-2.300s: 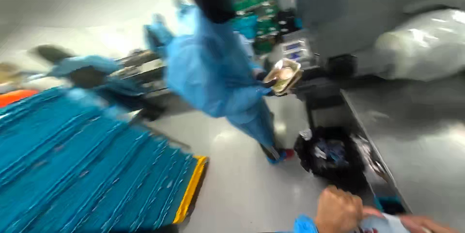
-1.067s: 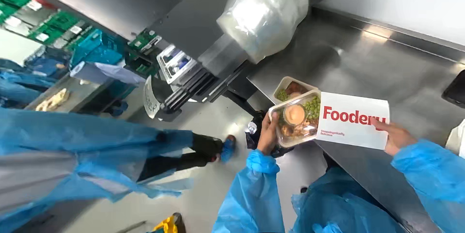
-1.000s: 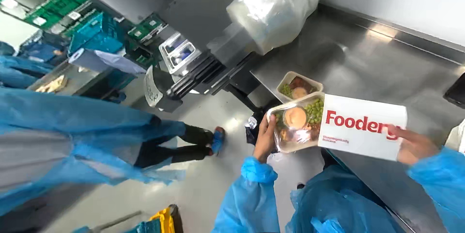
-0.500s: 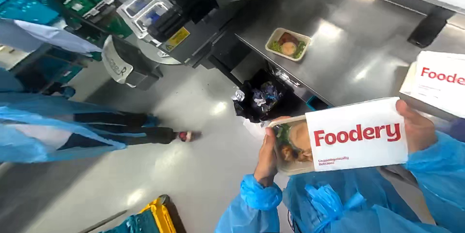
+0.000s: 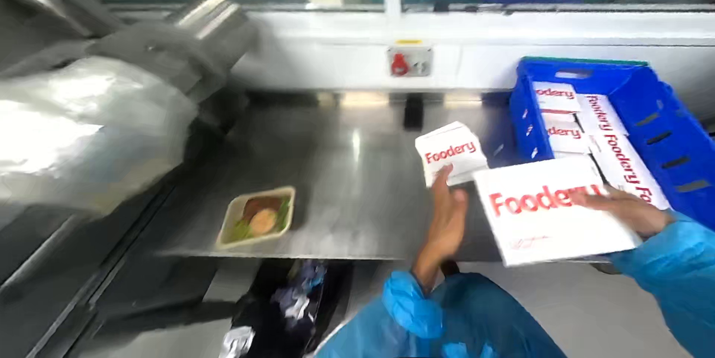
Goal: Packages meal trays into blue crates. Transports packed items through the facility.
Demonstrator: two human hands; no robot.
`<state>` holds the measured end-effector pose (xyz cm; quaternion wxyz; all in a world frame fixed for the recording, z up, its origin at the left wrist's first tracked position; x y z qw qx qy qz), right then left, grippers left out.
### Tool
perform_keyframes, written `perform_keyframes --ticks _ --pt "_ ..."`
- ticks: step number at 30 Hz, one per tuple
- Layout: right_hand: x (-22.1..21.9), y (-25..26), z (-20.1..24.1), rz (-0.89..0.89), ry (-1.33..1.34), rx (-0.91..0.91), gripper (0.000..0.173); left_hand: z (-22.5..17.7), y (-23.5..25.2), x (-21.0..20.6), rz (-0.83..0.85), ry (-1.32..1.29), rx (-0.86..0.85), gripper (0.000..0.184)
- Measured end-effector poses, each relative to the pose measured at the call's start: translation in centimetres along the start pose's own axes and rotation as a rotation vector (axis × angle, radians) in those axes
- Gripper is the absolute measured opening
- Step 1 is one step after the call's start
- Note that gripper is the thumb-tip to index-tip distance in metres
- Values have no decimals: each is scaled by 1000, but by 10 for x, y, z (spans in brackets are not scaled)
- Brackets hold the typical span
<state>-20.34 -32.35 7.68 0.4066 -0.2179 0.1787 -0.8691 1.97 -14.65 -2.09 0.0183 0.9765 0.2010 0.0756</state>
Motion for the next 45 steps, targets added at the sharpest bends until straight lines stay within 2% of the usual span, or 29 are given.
perform_keyframes --ticks 1,2,3,6,8,10,11,13,15,16,18,21,23,26,30,33,35,37,39,40,43,45 --pt "36 8 0 -153 -61 -42 30 18 36 8 -41 380 -43 81" --pt "72 20 -3 -270 -99 -71 35 36 69 18 -59 674 -51 97" --pt "107 34 -9 -356 -96 -94 40 52 96 26 -37 850 -10 112" --pt "193 98 -44 -454 123 -83 49 87 161 41 167 1006 252 131" --pt "230 156 -72 -350 174 -77 49 108 187 46 290 1019 397 132" --pt "236 209 -86 -204 64 -112 54 116 193 47 328 1008 488 125" --pt "234 238 -91 -198 -36 -158 57 116 196 47 332 1009 524 122" --pt "229 283 -96 -331 -400 -211 74 120 201 49 323 1023 578 122" --pt "229 299 -84 -435 -716 -195 95 124 205 50 313 1013 627 129" --pt "225 301 -68 -457 -803 -156 97 125 209 52 303 1021 630 130" --pt "208 295 -32 -475 -905 4 95 126 215 55 286 1046 604 124" --pt "158 265 24 -476 -951 293 81 126 221 58 282 1048 606 120" --pt "123 247 50 -434 -959 417 77 125 225 58 278 1064 602 114" --pt "74 231 68 -328 -967 483 74 121 224 58 298 1068 633 114" --pt "32 222 62 -282 -975 533 74 121 228 68 243 1084 557 114" --pt "17 202 55 -287 -994 566 74 113 228 77 216 1130 492 93" --pt "9 189 51 -264 -987 617 73 94 214 79 295 1057 401 62" --pt "-6 178 50 -167 -938 643 75 54 175 76 337 872 300 40" --pt "-30 171 46 -4 -854 642 83 8 110 69 293 721 169 29" --pt "-47 166 45 68 -804 639 82 -5 74 67 246 705 95 27" --pt "-118 133 46 129 -646 678 54 -18 -34 69 -34 714 39 29" --pt "-170 104 46 130 -610 707 51 -17 -101 71 -238 730 126 29"
Point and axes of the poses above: each hand's wrist, its own y-axis towards the middle knuckle, its own x-axis out of the back of the hand, z = x × y, the point moved 3 cm from there along y, towards the middle knuckle, and after that the axes turned 13 degrees about z, right-handed, at the moved point
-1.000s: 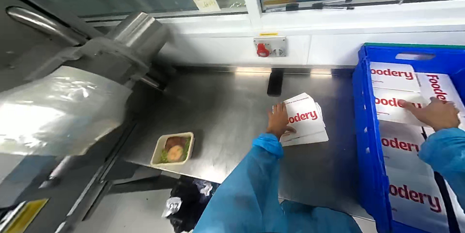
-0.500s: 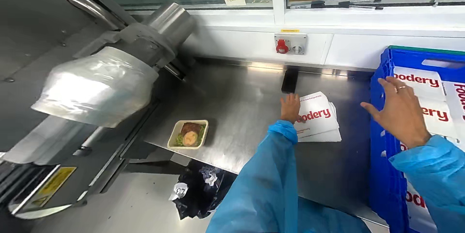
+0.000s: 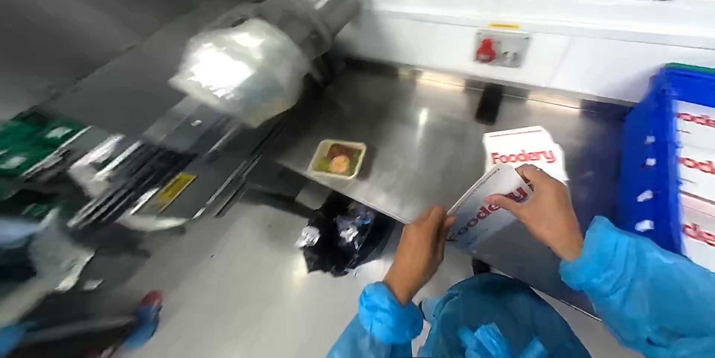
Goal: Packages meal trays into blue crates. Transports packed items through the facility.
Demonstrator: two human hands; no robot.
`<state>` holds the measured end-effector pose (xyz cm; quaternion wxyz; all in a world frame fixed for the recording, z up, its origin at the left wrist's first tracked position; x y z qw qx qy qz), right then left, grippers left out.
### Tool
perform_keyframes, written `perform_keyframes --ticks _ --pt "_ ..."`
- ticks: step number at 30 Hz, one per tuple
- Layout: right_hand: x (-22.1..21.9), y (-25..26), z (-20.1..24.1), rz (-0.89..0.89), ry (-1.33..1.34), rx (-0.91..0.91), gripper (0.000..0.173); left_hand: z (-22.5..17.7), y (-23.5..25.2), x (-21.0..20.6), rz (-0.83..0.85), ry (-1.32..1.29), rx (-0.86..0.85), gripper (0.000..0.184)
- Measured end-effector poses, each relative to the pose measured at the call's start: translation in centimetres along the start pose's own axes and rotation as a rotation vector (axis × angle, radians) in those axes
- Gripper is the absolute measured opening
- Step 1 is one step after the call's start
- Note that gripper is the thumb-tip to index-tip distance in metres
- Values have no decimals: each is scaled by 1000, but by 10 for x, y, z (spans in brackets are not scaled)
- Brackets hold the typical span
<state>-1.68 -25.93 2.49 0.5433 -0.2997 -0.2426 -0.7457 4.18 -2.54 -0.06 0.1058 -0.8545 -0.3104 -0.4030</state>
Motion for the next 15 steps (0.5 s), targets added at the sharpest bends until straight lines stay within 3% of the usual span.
perform_keyframes --ticks 3,5,6,11,13,15 --pt "-64 -13 56 45 -2 100 53 18 -90 13 -145 56 190 29" --pt "-98 -25 89 186 15 176 48 28 -144 22 -228 90 306 30" --pt "-111 -31 102 329 42 190 44 32 -170 25 -264 84 356 31" --pt "-169 -49 145 1391 268 67 14 33 -272 26 -397 -14 504 24" --pt "-194 -64 151 1562 314 24 7 31 -291 17 -376 70 546 26" --pt "-213 -78 158 1557 378 -3 5 31 -299 13 -318 259 558 37"
Point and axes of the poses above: each hand's wrist, its own y-axis towards the middle knuckle, its own x-axis out of the back of the hand, z = x × y, the point moved 3 cm from there along y, towards the middle knuckle, and after that the axes turned 13 degrees about z, right-handed, at the moved point
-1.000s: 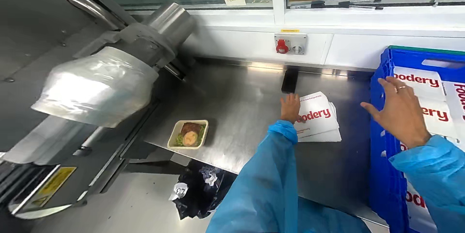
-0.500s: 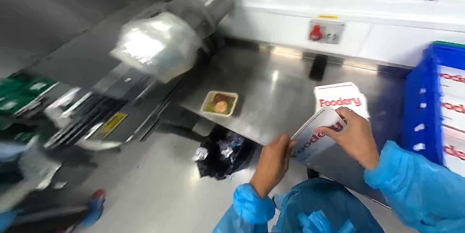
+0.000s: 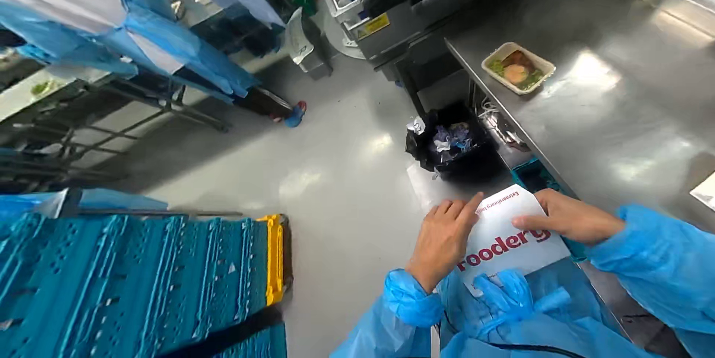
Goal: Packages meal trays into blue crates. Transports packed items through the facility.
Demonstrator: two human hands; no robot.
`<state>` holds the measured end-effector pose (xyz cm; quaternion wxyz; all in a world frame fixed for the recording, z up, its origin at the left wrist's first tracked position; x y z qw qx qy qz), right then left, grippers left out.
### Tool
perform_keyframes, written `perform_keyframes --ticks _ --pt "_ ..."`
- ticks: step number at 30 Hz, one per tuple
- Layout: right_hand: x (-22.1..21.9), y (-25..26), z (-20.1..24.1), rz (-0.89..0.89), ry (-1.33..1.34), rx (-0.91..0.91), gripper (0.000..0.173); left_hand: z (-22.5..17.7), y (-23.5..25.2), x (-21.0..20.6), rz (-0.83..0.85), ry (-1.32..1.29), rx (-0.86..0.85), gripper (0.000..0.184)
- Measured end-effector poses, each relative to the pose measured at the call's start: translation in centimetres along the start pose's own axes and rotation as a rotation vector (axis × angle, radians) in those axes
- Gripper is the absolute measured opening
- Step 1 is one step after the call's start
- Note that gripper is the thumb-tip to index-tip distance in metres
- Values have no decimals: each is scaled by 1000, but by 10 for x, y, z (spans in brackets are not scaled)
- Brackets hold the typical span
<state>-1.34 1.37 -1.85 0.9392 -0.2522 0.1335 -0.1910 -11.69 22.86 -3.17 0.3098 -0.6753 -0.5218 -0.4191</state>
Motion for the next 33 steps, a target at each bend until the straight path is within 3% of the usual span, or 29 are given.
perform_keyframes --ticks 3,4,7,10,12,13,14,15,16,18,20,23,27,29,30,31,33 --pt "-12 13 11 -65 57 98 5 4 -1 8 125 39 11 73" --pt "-12 12 16 -87 16 116 5 2 1 10 183 -53 14 74" --pt "-5 1 34 -314 -272 147 5 1 15 17 216 -346 -22 35" --pt "10 -15 48 -672 -474 151 34 -3 36 19 166 -333 -62 28" --pt "28 -23 49 -606 -478 130 56 -8 59 24 202 -250 -150 33" --pt "39 -27 45 -531 -475 148 51 -11 72 25 218 -198 -192 37" --pt "51 -29 40 -468 -460 182 33 -13 87 24 222 -138 -213 43" --pt "64 -29 35 -440 -431 213 20 -13 105 23 224 -70 -219 49" --pt "78 -28 30 -437 -383 226 17 -11 124 20 216 -3 -217 54" --pt "109 -23 18 -521 -261 240 18 -6 171 16 248 94 -187 61" --pt "142 -12 -1 -684 -57 319 18 2 231 12 388 146 -129 66" --pt "176 6 -28 -895 450 461 34 13 323 -3 481 190 -140 65" --pt "197 23 -48 -1019 664 346 46 13 436 -33 494 16 -144 64" --pt "211 41 -62 -988 693 278 39 26 480 -43 331 18 -64 59" --pt "222 46 -70 -1002 697 242 36 41 501 -39 265 41 57 59" --pt "232 45 -78 -1045 698 188 35 64 519 -35 266 39 222 66" --pt "248 36 -91 -1142 693 90 35 123 537 -39 425 -38 476 87"
Point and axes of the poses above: each hand's wrist, its own y-axis towards the middle knuckle, its own x-axis out of the back of the hand, z = x × y, the point moved 3 cm from there along y, towards the middle knuckle, and after that the axes turned 13 degrees about z, right-handed, at the moved point
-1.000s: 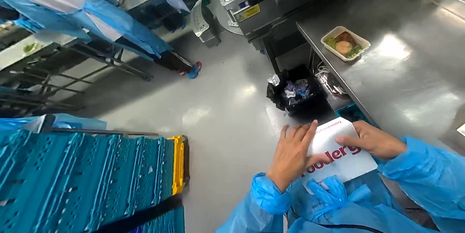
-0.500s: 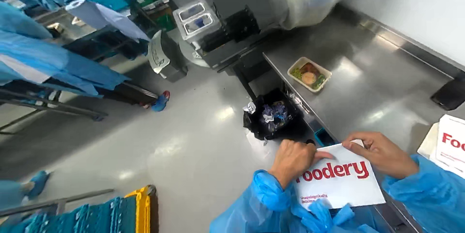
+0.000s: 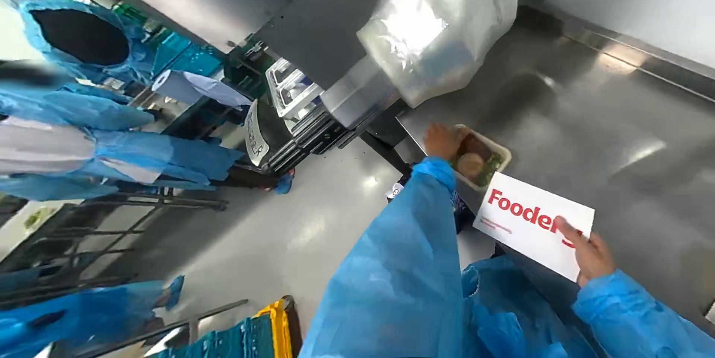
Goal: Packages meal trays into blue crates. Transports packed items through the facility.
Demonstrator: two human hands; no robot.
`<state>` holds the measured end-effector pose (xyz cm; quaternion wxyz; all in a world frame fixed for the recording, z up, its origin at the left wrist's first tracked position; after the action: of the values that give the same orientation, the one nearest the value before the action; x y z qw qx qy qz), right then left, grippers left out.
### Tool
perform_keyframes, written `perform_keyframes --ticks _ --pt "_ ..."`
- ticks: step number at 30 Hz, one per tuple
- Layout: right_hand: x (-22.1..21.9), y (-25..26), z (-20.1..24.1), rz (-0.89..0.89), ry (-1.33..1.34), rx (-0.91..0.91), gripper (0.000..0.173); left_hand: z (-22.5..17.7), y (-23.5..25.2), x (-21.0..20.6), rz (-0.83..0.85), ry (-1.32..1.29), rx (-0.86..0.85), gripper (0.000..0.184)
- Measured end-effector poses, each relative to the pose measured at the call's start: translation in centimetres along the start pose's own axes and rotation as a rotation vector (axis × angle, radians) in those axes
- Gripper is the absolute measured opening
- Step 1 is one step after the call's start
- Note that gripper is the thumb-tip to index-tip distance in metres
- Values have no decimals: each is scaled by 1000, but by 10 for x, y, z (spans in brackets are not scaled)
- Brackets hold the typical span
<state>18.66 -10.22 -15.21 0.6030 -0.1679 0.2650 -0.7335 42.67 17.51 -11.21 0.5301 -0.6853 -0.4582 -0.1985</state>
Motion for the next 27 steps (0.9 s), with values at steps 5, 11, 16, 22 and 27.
perform_keyframes --ticks 5,11,16,22,27 --pt "18 38 -13 -40 163 -27 41 49 -7 -27 349 -477 -157 52" --pt "25 20 16 -36 354 -168 35 80 -116 -69 237 -1058 -356 66" --pt "21 -50 40 349 486 51 42 104 -213 -57 206 -1232 -469 64" --pt "-4 -139 47 615 343 366 41 136 -305 -43 345 -950 -784 71" --pt "-20 -208 27 106 296 402 29 125 -328 -82 333 -1202 -786 81"
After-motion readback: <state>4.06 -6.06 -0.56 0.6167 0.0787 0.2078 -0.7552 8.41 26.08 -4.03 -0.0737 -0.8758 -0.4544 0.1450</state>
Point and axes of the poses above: each hand's wrist, its own y-axis towards the middle knuckle, its own x-axis out of the back of the hand, z = x × y, the point moved 3 cm from there along y, towards the middle knuckle, and after that the axes turned 13 degrees about z, right-handed, at the moved point
